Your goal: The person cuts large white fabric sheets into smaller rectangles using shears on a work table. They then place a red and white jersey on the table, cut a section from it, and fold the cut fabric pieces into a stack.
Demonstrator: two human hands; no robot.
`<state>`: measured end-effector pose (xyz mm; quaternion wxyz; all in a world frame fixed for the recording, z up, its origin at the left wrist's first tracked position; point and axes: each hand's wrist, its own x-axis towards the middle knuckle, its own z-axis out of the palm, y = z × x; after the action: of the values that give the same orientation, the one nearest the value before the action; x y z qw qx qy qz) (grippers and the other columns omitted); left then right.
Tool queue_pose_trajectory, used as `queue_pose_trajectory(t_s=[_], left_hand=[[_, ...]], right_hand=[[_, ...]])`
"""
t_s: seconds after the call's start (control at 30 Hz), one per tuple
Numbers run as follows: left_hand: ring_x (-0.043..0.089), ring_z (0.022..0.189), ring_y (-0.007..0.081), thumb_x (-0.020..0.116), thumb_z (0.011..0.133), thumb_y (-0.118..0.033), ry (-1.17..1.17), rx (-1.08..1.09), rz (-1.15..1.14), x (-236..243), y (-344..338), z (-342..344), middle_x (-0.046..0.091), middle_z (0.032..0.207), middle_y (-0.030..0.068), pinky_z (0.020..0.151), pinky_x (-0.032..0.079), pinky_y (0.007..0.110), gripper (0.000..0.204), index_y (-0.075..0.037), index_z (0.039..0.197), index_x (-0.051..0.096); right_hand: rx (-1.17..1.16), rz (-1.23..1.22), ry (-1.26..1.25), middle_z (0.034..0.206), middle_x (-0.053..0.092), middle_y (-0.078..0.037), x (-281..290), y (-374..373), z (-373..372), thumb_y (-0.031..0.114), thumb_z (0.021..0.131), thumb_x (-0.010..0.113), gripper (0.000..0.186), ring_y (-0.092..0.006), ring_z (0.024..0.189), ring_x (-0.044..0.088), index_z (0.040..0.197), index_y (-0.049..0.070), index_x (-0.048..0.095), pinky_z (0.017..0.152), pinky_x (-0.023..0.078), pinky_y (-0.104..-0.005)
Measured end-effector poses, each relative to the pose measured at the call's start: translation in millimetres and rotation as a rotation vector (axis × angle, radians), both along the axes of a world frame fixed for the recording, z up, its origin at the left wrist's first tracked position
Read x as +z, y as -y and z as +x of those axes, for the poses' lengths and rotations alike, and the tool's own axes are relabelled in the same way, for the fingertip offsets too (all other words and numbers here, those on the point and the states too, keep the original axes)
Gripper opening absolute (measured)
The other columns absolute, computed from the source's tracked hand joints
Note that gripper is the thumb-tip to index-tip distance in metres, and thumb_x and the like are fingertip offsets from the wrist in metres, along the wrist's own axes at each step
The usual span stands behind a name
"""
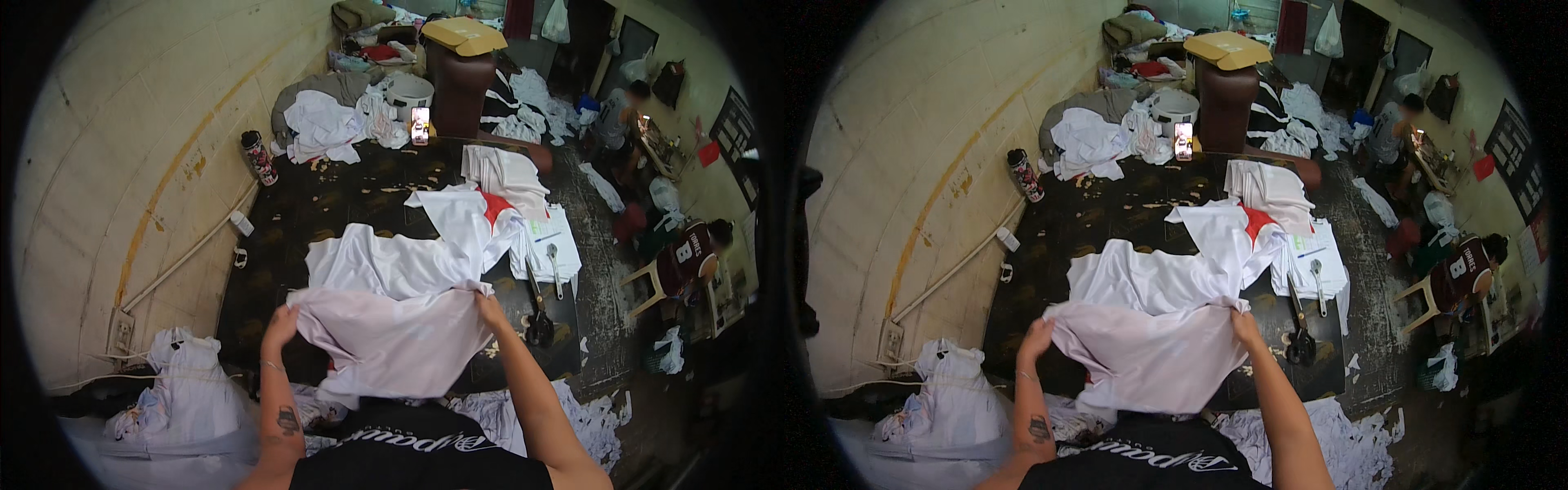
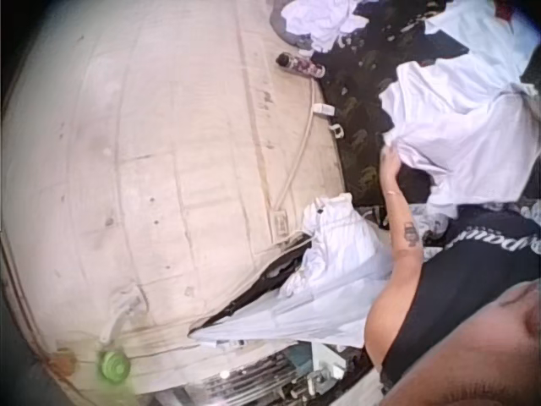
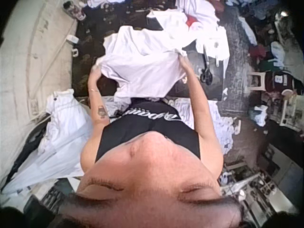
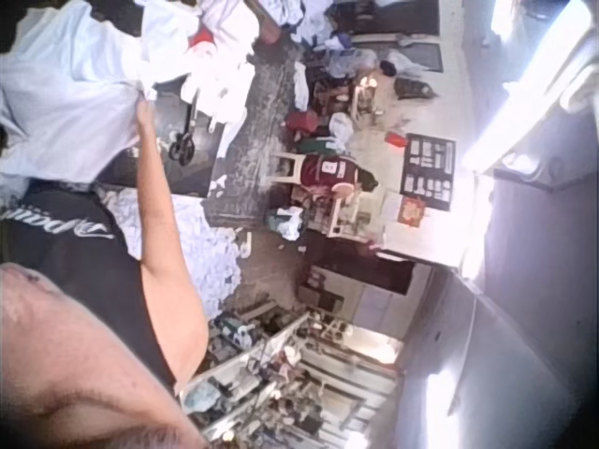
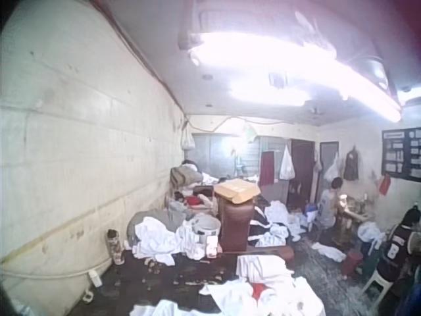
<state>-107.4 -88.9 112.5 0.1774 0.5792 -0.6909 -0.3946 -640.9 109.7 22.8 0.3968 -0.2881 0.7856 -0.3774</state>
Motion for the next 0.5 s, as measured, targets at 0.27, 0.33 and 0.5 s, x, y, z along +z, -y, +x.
queue_pose_trajectory(t_s=[0.27,0.33,0.5], left_hand=[[0.054,0.088,0.0113,0.056,0.111,-0.03,-0.296,-0.134,0.152,-33,-79,-70,0.066,0.091,0.002,0.083,0.049,0.032,0.035,0.003,0.108,0.067],[0.054,0.088,0.0098,0.055,0.112,-0.029,-0.476,-0.01,0.057,-20,-76,-71,0.066,0.093,-0.0005,0.082,0.049,0.03,0.033,0.0,0.108,0.069],[0.064,0.093,0.0097,0.061,0.11,-0.028,-0.976,0.466,0.019,31,-37,-24,0.071,0.105,0.0009,0.082,0.051,0.028,0.026,-0.005,0.116,0.071]], right_hand=[[-0.358,-0.386,0.419,0.115,0.07,-0.017,-3,231,-43,0.037,0.101,0.061,0.054,-0.0295,0.108,0.067,0.134,-0.005,0.062,0.096,0.053,-0.0453],[-0.192,-0.553,0.575,0.107,0.072,-0.013,42,262,-70,0.032,0.099,0.065,0.048,-0.0245,0.095,0.069,0.129,-0.005,0.065,0.086,0.055,-0.0436],[0.202,-0.172,-0.09,0.107,0.073,-0.01,153,171,-91,0.022,0.094,0.07,0.042,-0.02,0.091,0.069,0.127,-0.003,0.066,0.081,0.056,-0.0376]])
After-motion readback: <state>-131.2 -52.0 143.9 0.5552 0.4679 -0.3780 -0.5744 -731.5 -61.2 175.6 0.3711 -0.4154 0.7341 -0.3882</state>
